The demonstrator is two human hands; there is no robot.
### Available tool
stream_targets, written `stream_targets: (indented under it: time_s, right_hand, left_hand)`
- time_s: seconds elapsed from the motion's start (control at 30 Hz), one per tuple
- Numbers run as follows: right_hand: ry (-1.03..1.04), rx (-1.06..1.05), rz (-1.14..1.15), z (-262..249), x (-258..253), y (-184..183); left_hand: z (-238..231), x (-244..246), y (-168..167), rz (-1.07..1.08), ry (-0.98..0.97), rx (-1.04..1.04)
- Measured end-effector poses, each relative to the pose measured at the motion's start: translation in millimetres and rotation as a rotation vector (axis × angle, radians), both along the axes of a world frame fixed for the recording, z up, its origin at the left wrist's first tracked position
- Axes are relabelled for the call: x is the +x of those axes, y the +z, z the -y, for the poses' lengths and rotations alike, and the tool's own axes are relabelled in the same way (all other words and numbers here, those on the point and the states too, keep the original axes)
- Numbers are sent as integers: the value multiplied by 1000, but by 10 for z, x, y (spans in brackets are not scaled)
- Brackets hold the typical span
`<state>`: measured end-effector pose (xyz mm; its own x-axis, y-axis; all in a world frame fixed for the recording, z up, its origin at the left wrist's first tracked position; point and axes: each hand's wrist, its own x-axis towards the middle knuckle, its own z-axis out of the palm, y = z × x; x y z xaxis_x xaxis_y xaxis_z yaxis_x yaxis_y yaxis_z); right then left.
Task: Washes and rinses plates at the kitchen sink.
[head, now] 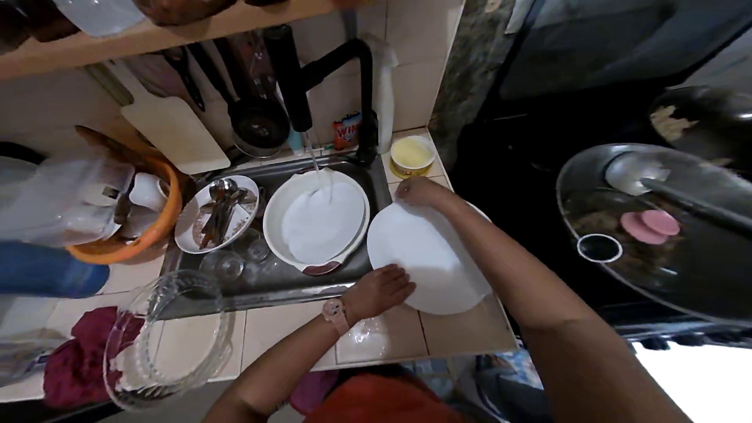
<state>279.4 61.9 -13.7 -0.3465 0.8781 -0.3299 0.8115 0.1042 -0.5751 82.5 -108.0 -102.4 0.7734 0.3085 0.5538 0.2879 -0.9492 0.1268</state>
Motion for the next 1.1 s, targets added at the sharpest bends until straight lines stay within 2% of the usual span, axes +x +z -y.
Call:
stream_targets:
  time_s: [0.13, 0.23, 0.37, 0.43, 0.53, 0.6, 0.63, 0.77, 0.83, 0.9, 0.97, 1.03, 1.1]
  right_hand:
    - [-98, -118, -112, -47, -631, -168]
    - [-242, -253, -34, 2, -986, -130]
    - [-393, -297, -53, 55, -1251, -107]
    - [-495, -308, -189, -11, -1331, -252]
    - [-568, -472, -513, -122, -1444, -350]
    - [-548, -529, -551, -130, -1514, -249]
    - [-547, -520, -527, -110, -1545, -174]
    - [-452, -307, -336, 41, -1568, 201]
    - [-393, -180, -294, 157, -1470, 388]
    - [-415, -109, -382, 255, -1327, 484]
    - [-498, -83, -562, 362, -1197, 486]
    - [-602, -87, -769, 475, -1117, 430]
    - [-685, -114, -950, 544, -1104, 275]
  left_hand:
    - [27, 124, 4, -151, -25, -127]
    - [63, 188, -5, -220, -39, -146]
    - [109, 198, 26, -258, 3, -218]
    - [114, 160, 72, -282, -4, -284]
    - [134, 14, 152, -268, -6, -366]
    - [180, -161, 306, -279, 90, -438]
    - [208, -275, 342, -235, 166, -442]
    - [230, -784, 288, 212, 514, -382]
    - [176, -972, 290, 355, 740, -489]
    - [71, -1128, 377, 420, 927, -777]
    - [-75, -1227, 451, 526, 1019, -1089]
    - [-203, -1248, 537, 767, 997, -1391]
    - [-319, -1226, 631, 1091, 901, -1609]
